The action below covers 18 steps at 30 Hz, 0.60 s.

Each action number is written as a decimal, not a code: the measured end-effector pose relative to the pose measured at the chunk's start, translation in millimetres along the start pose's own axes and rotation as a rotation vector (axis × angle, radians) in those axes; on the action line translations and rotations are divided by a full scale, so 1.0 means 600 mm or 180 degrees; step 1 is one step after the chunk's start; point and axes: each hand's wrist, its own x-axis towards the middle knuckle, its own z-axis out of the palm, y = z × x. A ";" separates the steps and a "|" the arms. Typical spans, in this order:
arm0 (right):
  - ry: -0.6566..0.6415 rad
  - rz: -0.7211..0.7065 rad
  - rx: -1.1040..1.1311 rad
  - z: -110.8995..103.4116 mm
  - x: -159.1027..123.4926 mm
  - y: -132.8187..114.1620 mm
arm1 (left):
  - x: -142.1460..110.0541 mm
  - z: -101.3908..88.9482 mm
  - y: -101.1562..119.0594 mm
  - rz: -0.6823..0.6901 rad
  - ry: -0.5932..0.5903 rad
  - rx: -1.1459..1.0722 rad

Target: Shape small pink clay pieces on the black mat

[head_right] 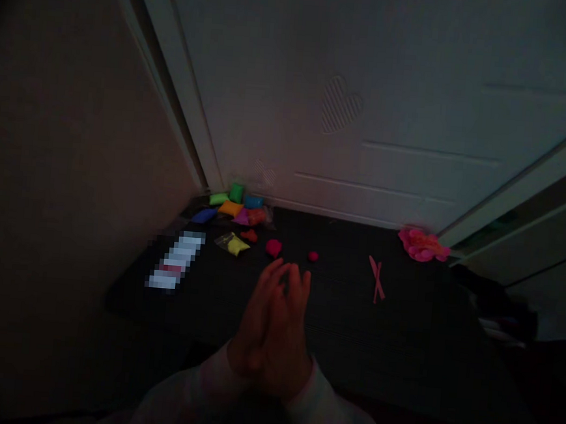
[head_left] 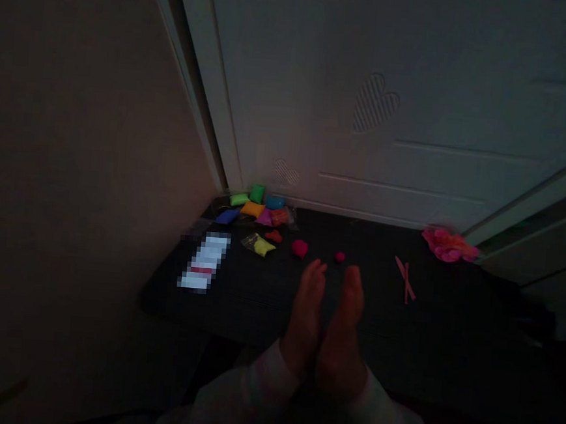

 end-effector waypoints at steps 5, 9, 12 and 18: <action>-0.0369 -0.0633 -0.0044 0.000 -0.003 -0.021 | 0.013 -0.020 -0.009 -0.0026 -0.0266 -0.0311; -0.0305 -0.0679 0.0131 -0.003 -0.001 -0.035 | 0.021 -0.019 -0.028 -0.0271 -0.0139 -0.0445; -0.0206 -0.0416 0.0039 0.000 0.008 -0.016 | 0.016 -0.013 -0.034 -0.0176 -0.0105 -0.0535; -0.0384 -0.0281 0.0196 -0.001 -0.009 -0.010 | 0.014 -0.013 -0.008 0.0241 0.0271 -0.0371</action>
